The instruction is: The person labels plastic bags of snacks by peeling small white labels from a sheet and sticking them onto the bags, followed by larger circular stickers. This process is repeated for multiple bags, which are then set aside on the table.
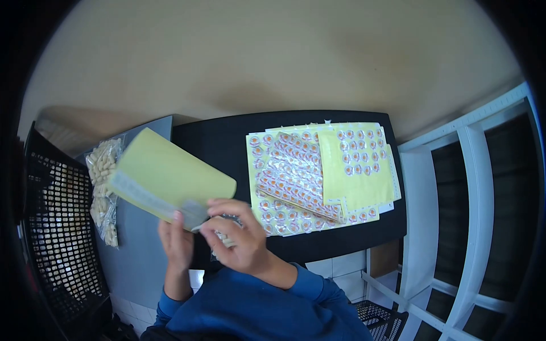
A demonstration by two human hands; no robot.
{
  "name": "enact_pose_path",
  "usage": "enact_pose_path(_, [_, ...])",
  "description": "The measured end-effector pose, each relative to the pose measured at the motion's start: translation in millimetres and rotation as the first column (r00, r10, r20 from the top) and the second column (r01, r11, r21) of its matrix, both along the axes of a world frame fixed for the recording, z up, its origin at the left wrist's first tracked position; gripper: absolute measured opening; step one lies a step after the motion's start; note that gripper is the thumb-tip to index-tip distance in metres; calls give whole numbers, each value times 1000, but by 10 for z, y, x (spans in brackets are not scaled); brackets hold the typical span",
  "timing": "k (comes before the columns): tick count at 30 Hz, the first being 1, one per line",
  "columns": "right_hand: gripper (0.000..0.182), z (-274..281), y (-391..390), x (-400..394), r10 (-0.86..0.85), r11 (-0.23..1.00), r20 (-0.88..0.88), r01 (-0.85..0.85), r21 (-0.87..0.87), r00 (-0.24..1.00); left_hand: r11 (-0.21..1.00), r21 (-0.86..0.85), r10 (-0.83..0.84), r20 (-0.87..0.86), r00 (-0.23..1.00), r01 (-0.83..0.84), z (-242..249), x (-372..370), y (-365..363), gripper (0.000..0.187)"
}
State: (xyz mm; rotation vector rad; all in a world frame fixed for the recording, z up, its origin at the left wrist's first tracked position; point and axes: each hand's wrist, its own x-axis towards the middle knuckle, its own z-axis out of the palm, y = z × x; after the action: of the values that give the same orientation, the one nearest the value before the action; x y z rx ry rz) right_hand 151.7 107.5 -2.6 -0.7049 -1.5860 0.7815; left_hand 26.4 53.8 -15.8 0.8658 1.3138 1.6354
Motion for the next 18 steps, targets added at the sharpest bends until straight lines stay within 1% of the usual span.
enact_pose_path(2, [18,-77,-85,-11,174,984,-27,-174,33,984,996,64,66,3,998,-66,-7,-185,105,29])
enact_pose_path(4, [16,-213,-158,-10,275,961,31,-276,27,961,991,92,99,-42,994,-95,-3,-405,170,31])
enact_pose_path(6, [17,-298,-226,64,342,939,105,-343,-9,934,973,184,139,28,990,-142,106,-553,232,30])
enact_pose_path(7, [17,-339,-252,109,328,944,102,-328,-19,939,977,174,124,27,992,-127,172,-584,260,30])
enact_pose_path(9, [18,-424,-299,214,367,930,164,-358,-81,916,910,404,-15,259,966,-94,265,-621,328,32])
enact_pose_path(10, [18,-474,-326,265,352,936,163,-342,-84,922,913,400,-31,259,965,-78,215,-658,376,32])
enact_pose_path(12, [21,-586,-393,377,338,937,227,-302,-177,914,952,297,-10,248,969,-67,33,-691,494,37])
enact_pose_path(13, [24,-643,-422,433,311,947,256,-274,-168,915,977,153,119,175,977,-147,-6,-570,587,35])
enact_pose_path(14, [24,-693,-462,482,289,953,257,-252,-168,922,991,67,111,111,988,-118,-180,-603,648,31])
enact_pose_path(16, [26,-754,-563,578,256,957,299,-197,-213,919,989,-143,31,-7,999,-32,-506,-636,691,28])
enact_pose_path(17, [26,-748,-605,619,236,961,320,-171,-217,918,982,-189,-7,-102,995,-12,-648,-664,701,31])
enact_pose_path(18, [26,-755,-651,643,202,966,322,-134,-221,925,981,-192,-45,-100,994,25,-752,-688,706,31])
